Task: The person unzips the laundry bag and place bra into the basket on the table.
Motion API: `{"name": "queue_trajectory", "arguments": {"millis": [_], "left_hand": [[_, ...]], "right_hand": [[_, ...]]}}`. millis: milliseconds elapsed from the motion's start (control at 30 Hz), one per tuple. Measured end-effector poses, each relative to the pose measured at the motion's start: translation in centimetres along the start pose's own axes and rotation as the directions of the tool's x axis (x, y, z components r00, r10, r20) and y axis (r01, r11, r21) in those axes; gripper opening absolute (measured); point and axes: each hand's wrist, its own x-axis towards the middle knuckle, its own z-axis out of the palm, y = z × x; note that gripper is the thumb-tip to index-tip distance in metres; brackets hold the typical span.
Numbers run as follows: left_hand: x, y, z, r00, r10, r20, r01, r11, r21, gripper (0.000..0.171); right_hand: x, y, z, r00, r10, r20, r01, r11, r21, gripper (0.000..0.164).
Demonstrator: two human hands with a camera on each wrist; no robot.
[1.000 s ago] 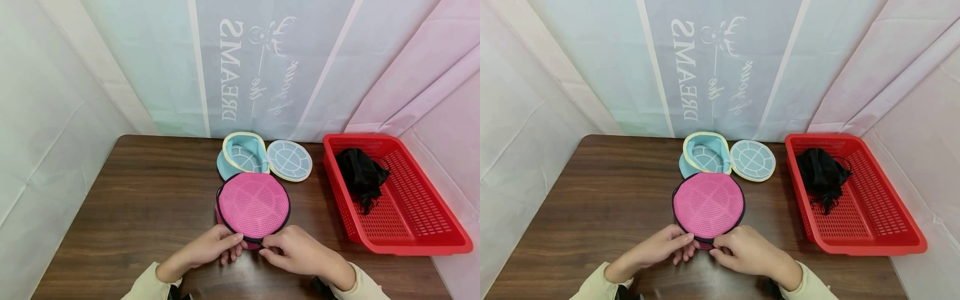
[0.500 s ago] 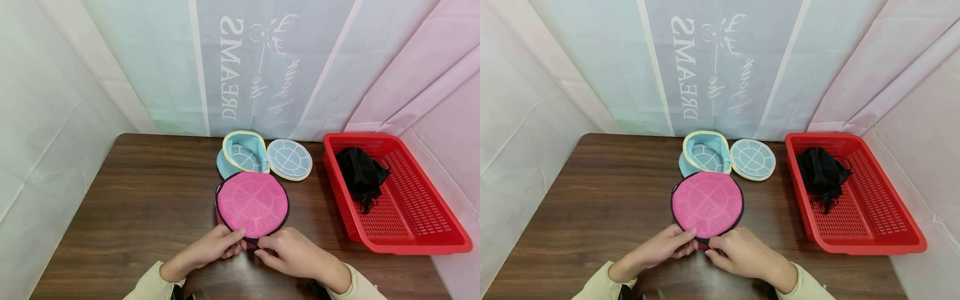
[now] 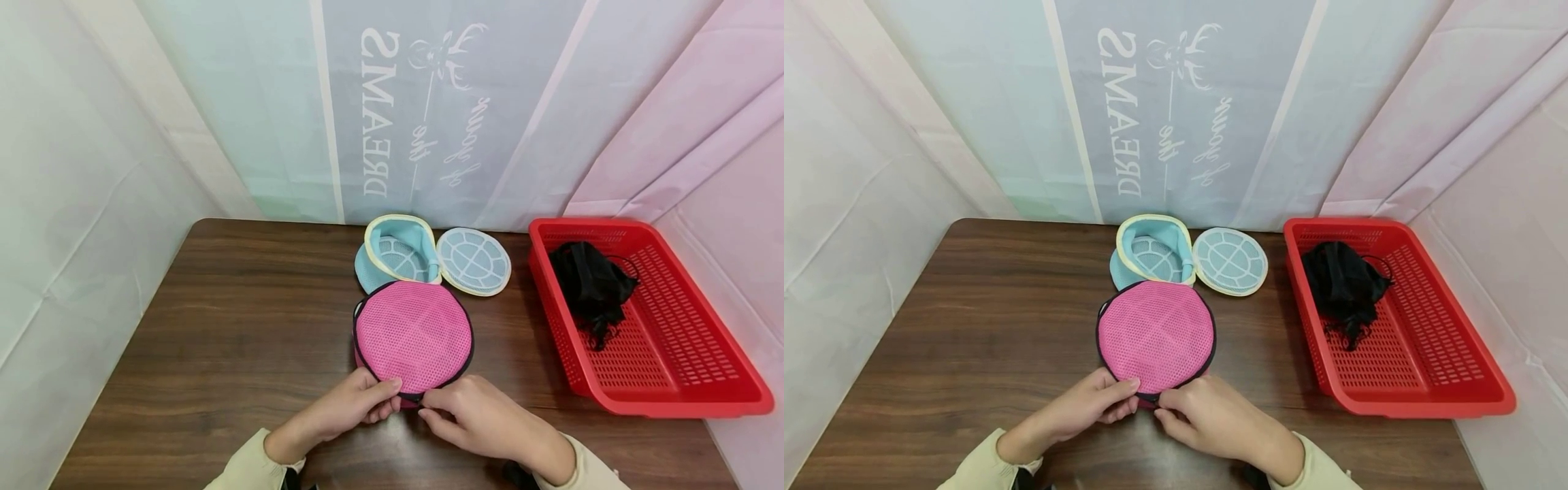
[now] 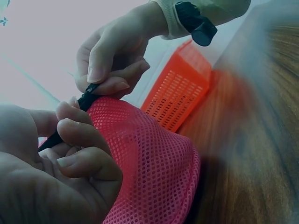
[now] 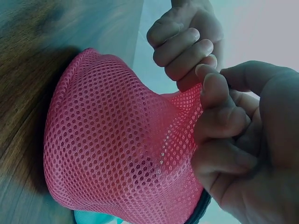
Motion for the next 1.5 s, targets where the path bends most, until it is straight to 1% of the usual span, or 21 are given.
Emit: {"name": "queue_trajectory", "arguments": {"millis": [200,300,467,733,933,1033,1200,1500], "left_hand": [[0.0,0.1,0.2,1.000,-0.006,-0.025,0.006,1.000,0.030,0.051],[0.0,0.2,0.3,1.000,-0.012,-0.029,0.013,0.999,0.041,0.050],[0.0,0.2,0.2,1.000,-0.003,-0.023,0.004,0.998,0.062,0.048],[-0.1,0.3,0.2,1.000,-0.001,-0.005,0.002,0.997,0.074,0.048],[-0.2,0.3,0.0,1.000,0.010,0.015,-0.011,0.998,0.068,0.047],[-0.3,0.1,-0.1,1.000,0.006,0.026,-0.007,0.999,0.054,0.048],[-0.2,-0.1,-0.3,0.999,-0.003,0.035,0.002,0.999,0.032,0.049],[-0.2,0.0,-0.5,0.999,0.013,0.046,-0.014,1.000,0.025,0.047]], "right_hand": [[-0.1,-0.1,0.0,0.996,0.036,-0.086,-0.043,0.995,-0.089,0.038],[-0.1,-0.1,0.0,0.993,0.029,-0.112,-0.043,0.992,-0.121,0.038],[-0.3,0.1,-0.3,0.987,0.013,-0.158,-0.042,0.983,-0.180,0.039],[-0.7,0.4,-0.8,0.987,0.031,-0.155,-0.059,0.982,-0.178,0.039],[-1.2,0.9,-1.4,0.983,0.040,-0.178,-0.074,0.980,-0.187,0.041],[-1.6,1.1,-1.9,0.981,0.075,-0.177,-0.109,0.976,-0.189,0.042],[-2.1,1.5,-2.8,0.973,0.143,-0.183,-0.180,0.962,-0.207,0.043],[-2.6,2.7,-3.7,0.963,0.160,-0.215,-0.211,0.947,-0.243,0.043]]}}
